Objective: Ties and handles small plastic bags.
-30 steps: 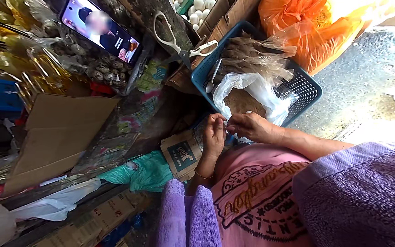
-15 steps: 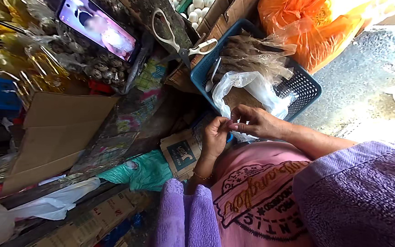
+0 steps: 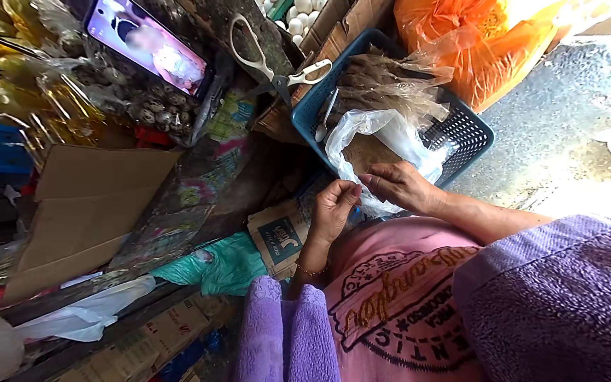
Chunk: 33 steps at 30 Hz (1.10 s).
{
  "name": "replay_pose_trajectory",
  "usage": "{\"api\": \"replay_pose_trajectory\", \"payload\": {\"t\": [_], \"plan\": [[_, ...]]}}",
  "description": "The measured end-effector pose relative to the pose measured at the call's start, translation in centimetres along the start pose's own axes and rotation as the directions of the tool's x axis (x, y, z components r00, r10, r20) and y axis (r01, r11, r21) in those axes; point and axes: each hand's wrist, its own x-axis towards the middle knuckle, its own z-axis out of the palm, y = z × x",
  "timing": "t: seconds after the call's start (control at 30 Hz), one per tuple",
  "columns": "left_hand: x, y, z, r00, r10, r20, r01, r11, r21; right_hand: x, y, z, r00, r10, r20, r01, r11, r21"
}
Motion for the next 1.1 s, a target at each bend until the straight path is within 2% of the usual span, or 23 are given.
{"api": "replay_pose_trajectory", "payload": {"t": [0.1,0.17,0.33,0.43,0.5,0.6,0.73,0.83,0.9,1.1], "plan": [[-0.1,-0.2,0.0,1.000,-0.013,-0.011,0.013,0.999,0.045,-0.2,-0.1,-0.5,0.994,0.051,0.100,-0.057,0.997,0.060],[0.0,-0.3,-0.1,1.000,0.019,-0.021,-0.015,0.989,0.150,-0.1,0.4,-0.8,0.988,0.031,0.148,-0.045,0.995,0.091],[0.0,-0.2,0.4,0.998,0.053,-0.045,-0.036,0.949,0.314,0.0,0.6,-0.4,0.997,-0.051,0.061,0.047,0.997,0.065],[0.0,-0.1,0.6,0.997,0.048,-0.057,-0.028,0.949,0.314,-0.1,0.5,0.0,0.996,-0.082,0.018,0.083,0.996,-0.040],[0.0,-0.1,0.5,0.998,0.031,-0.052,-0.016,0.963,0.269,0.0,0.4,0.1,0.999,-0.047,0.006,0.047,0.997,-0.061],[0.0,0.1,0.4,0.999,0.027,-0.019,-0.025,0.994,0.104,0.2,-0.1,-0.1,0.994,0.102,0.026,-0.105,0.985,0.136],[-0.1,1.1,0.1,0.999,0.032,0.024,-0.033,0.998,0.050,0.2,-0.1,-0.3,0.977,0.197,0.078,-0.209,0.836,0.508],[-0.2,1.6,0.1,0.999,0.038,-0.024,-0.037,0.997,0.064,0.3,0.1,-1.1,0.956,0.259,0.134,-0.289,0.772,0.566],[-0.3,1.9,0.2,0.996,0.062,-0.068,-0.057,0.995,0.079,0.2,0.3,-1.4,0.955,0.261,0.139,-0.292,0.758,0.584],[-0.5,3.0,0.9,0.973,0.157,-0.169,-0.124,0.974,0.188,-0.7,0.1,-1.4,0.977,0.144,0.159,-0.209,0.805,0.556]]}}
